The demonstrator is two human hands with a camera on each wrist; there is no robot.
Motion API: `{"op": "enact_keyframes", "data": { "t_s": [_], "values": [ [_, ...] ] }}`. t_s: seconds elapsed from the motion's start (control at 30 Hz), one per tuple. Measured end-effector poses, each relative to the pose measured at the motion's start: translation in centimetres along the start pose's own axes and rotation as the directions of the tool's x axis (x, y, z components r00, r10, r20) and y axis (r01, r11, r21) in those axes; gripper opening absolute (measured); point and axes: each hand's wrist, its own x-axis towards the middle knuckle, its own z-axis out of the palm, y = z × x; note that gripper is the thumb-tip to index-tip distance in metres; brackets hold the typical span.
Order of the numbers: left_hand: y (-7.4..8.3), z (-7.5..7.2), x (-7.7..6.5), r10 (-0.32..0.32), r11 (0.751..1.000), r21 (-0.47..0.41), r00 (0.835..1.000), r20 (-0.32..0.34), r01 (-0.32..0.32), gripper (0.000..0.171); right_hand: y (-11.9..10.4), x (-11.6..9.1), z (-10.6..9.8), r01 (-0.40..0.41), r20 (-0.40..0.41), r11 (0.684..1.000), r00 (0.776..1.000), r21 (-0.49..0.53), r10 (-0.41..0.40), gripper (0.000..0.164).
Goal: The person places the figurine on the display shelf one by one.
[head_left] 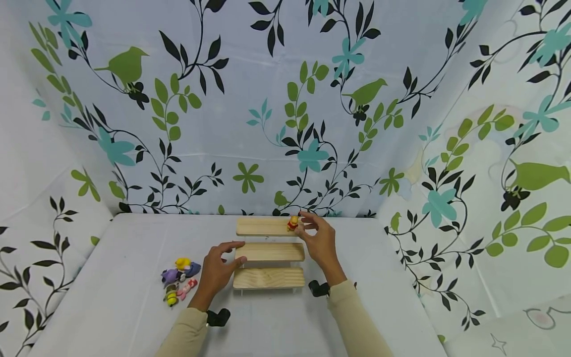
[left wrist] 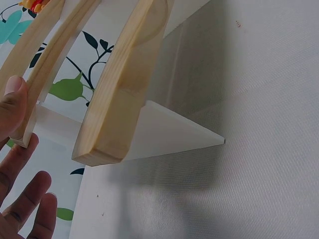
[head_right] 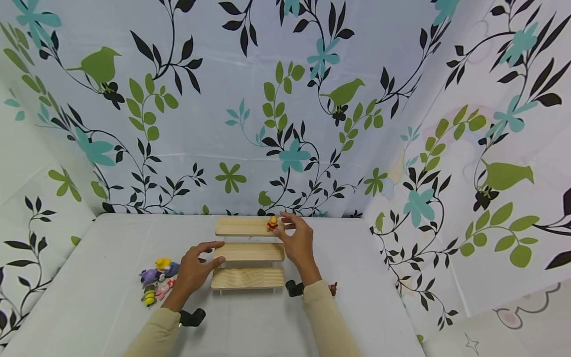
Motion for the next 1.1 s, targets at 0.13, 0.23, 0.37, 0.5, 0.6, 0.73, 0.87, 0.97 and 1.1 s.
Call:
{"op": "enact_keyframes", "data": {
  "t_s": [0.13, 0.23, 0.37, 0.5, 0.6, 0.73, 0.87, 0.97, 1.1],
  "values": [
    [-0.1, 0.1, 0.0, 0.001, 1.0, 0.0, 1.0, -0.003, -0.001, 0.045, 0.6, -0.3, -1.0, -0.019, -0.014, 1.0, 1.0, -0.011, 0.018, 0.053],
    [-0.2, 0.1, 0.0, 0.001, 1.0, -0.001, 1.0, -0.003, -0.001, 0.045, 1.0, -0.5, -1.8, -0.005, -0.032, 1.0, 0.999, -0.011, 0.005, 0.055],
    [-0.3, 0.0, 0.0, 0.0, 1.0, -0.001, 1.0, -0.003, 0.0, 0.045, 1.6, -0.8, -2.6, -0.013, -0.047, 1.0, 0.999, -0.003, 0.013, 0.054],
    [-0.3, 0.1, 0.0, -0.006, 1.0, -0.003, 1.0, 0.003, 0.006, 0.045, 2.2, -1.0, -3.3, -0.035, -0.053, 0.999, 0.998, -0.009, 0.035, 0.053],
    [-0.3, 0.1, 0.0, -0.01, 1.0, -0.004, 1.0, 0.008, 0.01, 0.045, 2.8, -1.2, -3.8, -0.047, -0.062, 0.999, 0.997, -0.017, 0.045, 0.052],
    [-0.3, 0.2, 0.0, -0.012, 1.0, 0.0, 1.0, 0.009, 0.012, 0.045, 3.8, -1.6, -4.1, -0.062, -0.072, 0.998, 0.996, -0.02, 0.06, 0.049],
    [-0.3, 0.2, -0.1, -0.009, 1.0, 0.001, 1.0, 0.006, 0.009, 0.045, 5.0, -2.0, -4.2, -0.063, -0.079, 0.998, 0.995, -0.024, 0.061, 0.048],
    [-0.2, 0.1, -0.1, -0.001, 1.0, -0.006, 1.0, 0.003, 0.001, 0.045, 5.8, -2.2, -4.2, -0.06, -0.084, 0.998, 0.995, -0.026, 0.058, 0.048],
    [-0.1, 0.1, 0.0, 0.003, 1.0, -0.009, 1.0, 0.002, -0.003, 0.045, 6.5, -2.5, -4.3, -0.08, -0.08, 0.997, 0.994, -0.024, 0.077, 0.046]
  ]
}}
